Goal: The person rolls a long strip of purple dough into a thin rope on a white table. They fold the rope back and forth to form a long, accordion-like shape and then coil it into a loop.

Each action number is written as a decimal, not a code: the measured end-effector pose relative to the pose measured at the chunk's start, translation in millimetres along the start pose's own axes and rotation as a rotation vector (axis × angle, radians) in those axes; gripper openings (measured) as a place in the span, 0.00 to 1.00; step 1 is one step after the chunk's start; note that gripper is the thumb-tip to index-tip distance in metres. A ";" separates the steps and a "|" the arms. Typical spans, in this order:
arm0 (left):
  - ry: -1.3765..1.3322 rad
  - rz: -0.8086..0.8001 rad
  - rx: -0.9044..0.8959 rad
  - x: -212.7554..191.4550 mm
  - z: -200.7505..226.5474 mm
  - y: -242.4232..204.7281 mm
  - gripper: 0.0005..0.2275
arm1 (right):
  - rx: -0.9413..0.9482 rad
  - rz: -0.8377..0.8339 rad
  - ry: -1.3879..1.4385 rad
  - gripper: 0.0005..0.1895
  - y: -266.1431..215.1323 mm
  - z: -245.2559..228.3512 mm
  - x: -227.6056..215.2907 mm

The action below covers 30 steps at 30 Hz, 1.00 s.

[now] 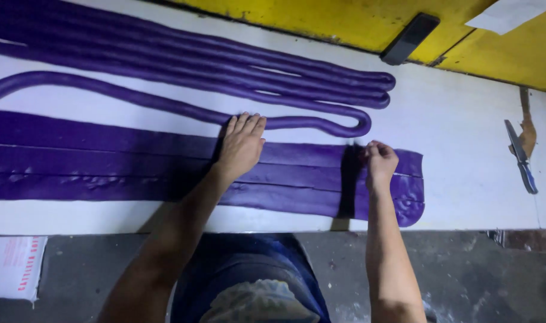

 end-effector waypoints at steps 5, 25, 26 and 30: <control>0.168 -0.091 -0.197 67.5 5.2 50.7 0.23 | -0.089 -0.209 -0.598 0.32 94.6 38.8 59.5; 0.108 -0.131 -0.196 110.7 52.5 101.7 0.25 | 0.010 -0.046 -0.228 0.23 181.7 112.5 0.0; 0.203 0.001 -0.051 115.9 65.3 108.1 0.26 | 0.030 -0.070 -0.267 0.29 178.9 113.1 7.2; 0.193 0.131 0.061 142.8 112.0 130.5 0.25 | 0.138 -0.035 -0.354 0.24 170.1 104.2 25.1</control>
Point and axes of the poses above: each hand's wrist, its own y-axis towards the middle knuckle, its own x-axis out of the palm, z = x × y, the point moved 10 cm from there along y, towards the middle knuckle, and after that the axes turned 5 degrees about -y, right-handed, at the moved point
